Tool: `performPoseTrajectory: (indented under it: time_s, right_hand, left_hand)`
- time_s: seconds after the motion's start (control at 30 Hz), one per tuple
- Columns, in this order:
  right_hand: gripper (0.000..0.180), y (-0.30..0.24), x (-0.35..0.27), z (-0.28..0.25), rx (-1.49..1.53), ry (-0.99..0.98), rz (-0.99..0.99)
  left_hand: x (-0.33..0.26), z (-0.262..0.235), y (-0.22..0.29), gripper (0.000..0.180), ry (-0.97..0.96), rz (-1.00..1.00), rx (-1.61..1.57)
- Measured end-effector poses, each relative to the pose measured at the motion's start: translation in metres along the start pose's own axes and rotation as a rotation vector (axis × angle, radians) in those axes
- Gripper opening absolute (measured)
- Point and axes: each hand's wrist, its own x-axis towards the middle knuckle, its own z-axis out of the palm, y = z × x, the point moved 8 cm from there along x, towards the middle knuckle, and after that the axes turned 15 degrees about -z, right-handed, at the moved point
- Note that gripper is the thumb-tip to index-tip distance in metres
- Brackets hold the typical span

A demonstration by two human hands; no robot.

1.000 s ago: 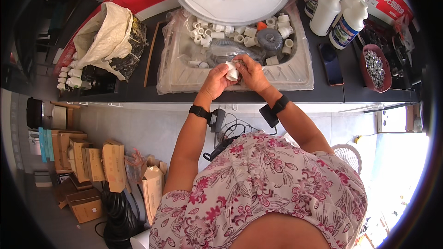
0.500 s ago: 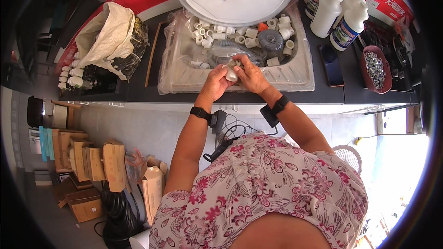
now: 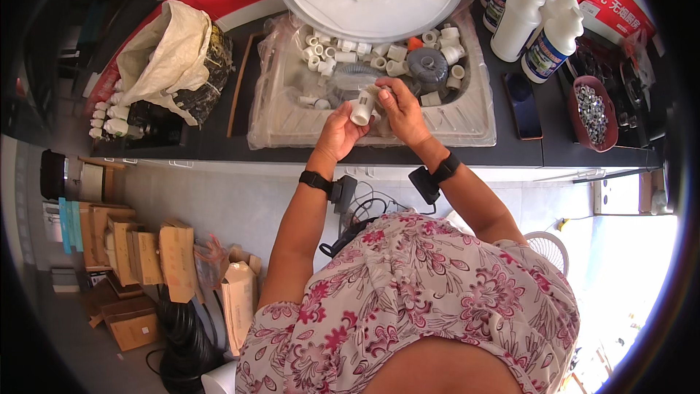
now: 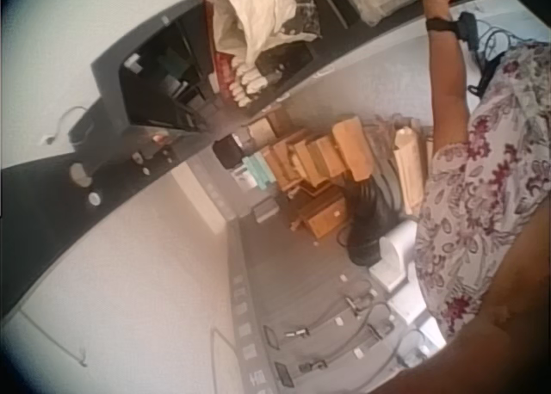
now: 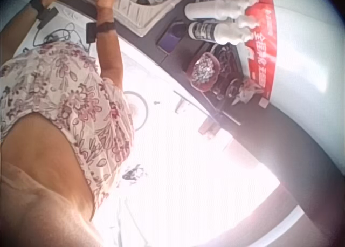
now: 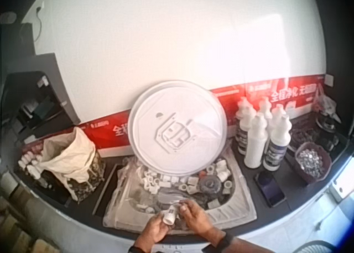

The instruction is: The person fits white PVC pipe joints together by hand on a cluttered counter. They pick up individual elbow and straight connectors, insert one into another, and place the assembled components back onto the surface among other plumbing supplies.

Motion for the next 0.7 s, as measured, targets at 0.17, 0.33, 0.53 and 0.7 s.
performPoseTrajectory:
  time_s: [0.17, 0.33, 0.53, 0.7]
  right_hand:
    - [0.019, -0.038, 0.022, 0.013, -0.21, -0.119, -0.288]
    - [0.031, -0.025, 0.004, 0.046, -0.301, -0.475, -0.415]
    - [0.051, 0.014, -0.008, 0.019, -0.257, -0.202, 0.018]
    - [0.05, 0.014, -0.011, 0.029, -0.326, -0.331, 0.281]
  left_hand:
    - [-0.001, 0.002, 0.004, 0.033, -0.064, 0.023, -0.015]
    - [0.003, -0.002, 0.006, 0.034, -0.108, -0.001, 0.057]
    - [0.0, 0.013, 0.007, 0.035, -0.211, -0.005, -0.019]
    - [0.005, 0.012, 0.003, 0.028, -0.225, -0.09, -0.061]
